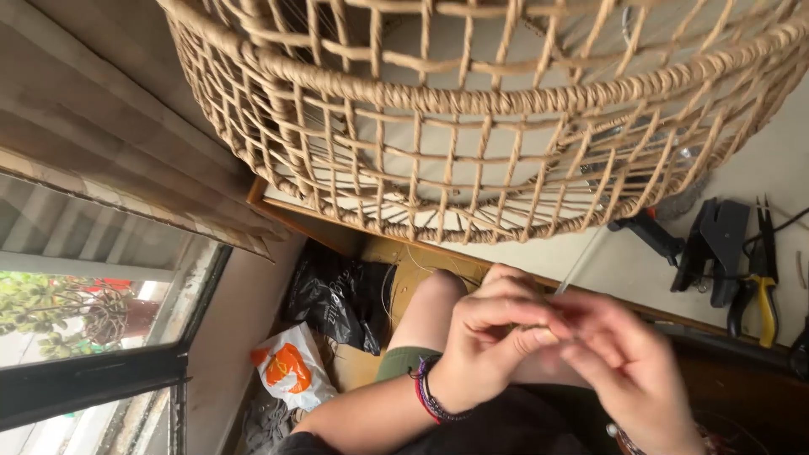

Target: Repairing or finishing a wicker basket using a glue gun, pliers, and a stapler to secure strands.

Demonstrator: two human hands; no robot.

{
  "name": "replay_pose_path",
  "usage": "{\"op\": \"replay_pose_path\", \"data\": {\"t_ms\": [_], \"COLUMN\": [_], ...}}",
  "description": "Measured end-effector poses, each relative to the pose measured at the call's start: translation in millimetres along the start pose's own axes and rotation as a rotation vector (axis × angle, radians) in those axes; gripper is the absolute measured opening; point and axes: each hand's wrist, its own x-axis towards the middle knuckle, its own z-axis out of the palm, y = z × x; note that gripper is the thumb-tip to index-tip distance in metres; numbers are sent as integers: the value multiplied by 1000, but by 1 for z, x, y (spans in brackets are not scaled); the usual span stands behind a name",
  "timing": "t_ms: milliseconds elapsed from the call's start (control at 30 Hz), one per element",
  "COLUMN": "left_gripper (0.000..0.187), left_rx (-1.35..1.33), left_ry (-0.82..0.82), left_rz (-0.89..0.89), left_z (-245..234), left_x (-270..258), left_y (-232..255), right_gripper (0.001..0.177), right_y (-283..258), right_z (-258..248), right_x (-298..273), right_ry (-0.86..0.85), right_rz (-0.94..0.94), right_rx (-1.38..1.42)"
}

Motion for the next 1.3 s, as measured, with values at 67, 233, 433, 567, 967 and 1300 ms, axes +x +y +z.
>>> {"op": "replay_pose_path", "data": {"t_ms": [67,233,433,567,967,1300], "left_gripper": [12,27,31,19,27,23], "left_rx": [-80,-24,382,769,1017,1114], "left_ry": [-29,-119,-255,-194,-543,-546], "left_rz": [-46,-72,38,390,176,202], "left_z": [-3,-18,-65,-89,-80,-82], "left_x": [0,9,40,72,117,121], "left_y": [3,22,83,122,142,134], "right_gripper": [29,15,14,9,17,22], "right_y": [-17,-17,-35,-37,-27,23], "right_z": [6,18,4,-5,-2,-21], "right_x": [7,11,24,31,44,44], "right_ry": [91,281,386,402,372,296], "right_rz": [125,-25,-301,-464,-580,-667], "right_rx": [379,279,113,-299,-444,-472]}}
